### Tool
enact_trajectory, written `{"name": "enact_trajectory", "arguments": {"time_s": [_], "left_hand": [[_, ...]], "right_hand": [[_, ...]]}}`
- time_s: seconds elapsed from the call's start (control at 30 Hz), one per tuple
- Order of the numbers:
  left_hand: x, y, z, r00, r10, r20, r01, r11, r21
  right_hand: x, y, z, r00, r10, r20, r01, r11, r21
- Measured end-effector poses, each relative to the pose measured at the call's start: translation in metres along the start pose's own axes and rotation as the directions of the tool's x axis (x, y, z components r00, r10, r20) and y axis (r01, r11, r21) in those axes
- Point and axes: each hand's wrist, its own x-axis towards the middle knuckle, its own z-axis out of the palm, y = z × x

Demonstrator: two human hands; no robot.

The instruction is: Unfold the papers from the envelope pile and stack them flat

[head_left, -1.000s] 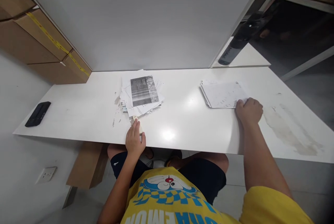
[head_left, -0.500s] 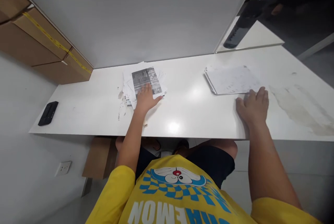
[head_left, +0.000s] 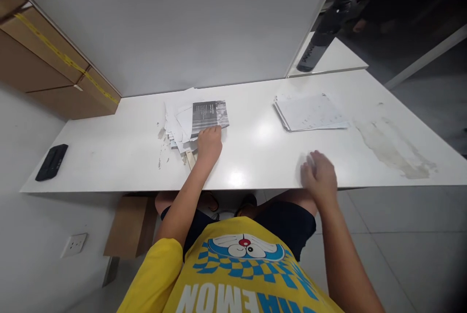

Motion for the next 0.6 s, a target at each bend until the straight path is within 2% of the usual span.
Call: {"name": "enact_trajectory", "arguments": {"time_s": [0.07, 0.13, 0.2, 0.27, 0.33, 0.37, 0.4, 0.47, 0.53, 0.6], "left_hand": [[-0.011, 0.004, 0.002, 0.998, 0.035, -0.056, -0.037, 0.998, -0.041], [-0.025, 0.01, 0.007, 0.993, 0.07, -0.092, -0.077, 0.994, -0.081], [-0.041, 0.021, 0.014, 0.987, 0.125, -0.097, -0.136, 0.984, -0.113], [-0.058, 0.036, 0.019, 0.973, 0.215, -0.083, -0.225, 0.965, -0.134], [-0.074, 0.051, 0.02, 0.944, 0.324, -0.066, -0.33, 0.932, -0.148], [-0.082, 0.057, 0.019, 0.926, 0.372, -0.061, -0.377, 0.913, -0.156], [-0.089, 0.062, 0.017, 0.911, 0.408, -0.06, -0.412, 0.896, -0.165], [-0.102, 0.063, 0.012, 0.901, 0.427, -0.075, -0.433, 0.881, -0.191], [-0.113, 0.058, 0.01, 0.924, 0.36, -0.125, -0.38, 0.896, -0.228], [-0.122, 0.05, 0.012, 0.957, 0.216, -0.196, -0.264, 0.925, -0.273]], "right_hand": [[-0.015, -0.024, 0.003, 0.998, 0.022, 0.065, -0.034, 0.981, 0.192], [-0.023, -0.048, 0.009, 0.976, 0.051, 0.213, -0.134, 0.908, 0.397], [-0.021, -0.069, 0.02, 0.92, 0.056, 0.388, -0.291, 0.76, 0.581], [-0.012, -0.087, 0.036, 0.855, 0.038, 0.518, -0.447, 0.562, 0.696], [0.0, -0.097, 0.053, 0.819, 0.049, 0.571, -0.538, 0.41, 0.737], [0.005, -0.099, 0.061, 0.816, 0.08, 0.573, -0.558, 0.368, 0.744], [0.01, -0.097, 0.069, 0.818, 0.122, 0.562, -0.565, 0.351, 0.747], [0.017, -0.087, 0.079, 0.832, 0.198, 0.518, -0.552, 0.386, 0.739], [0.021, -0.07, 0.081, 0.85, 0.228, 0.476, -0.524, 0.462, 0.716], [0.023, -0.051, 0.074, 0.856, 0.215, 0.471, -0.51, 0.509, 0.694]]}}
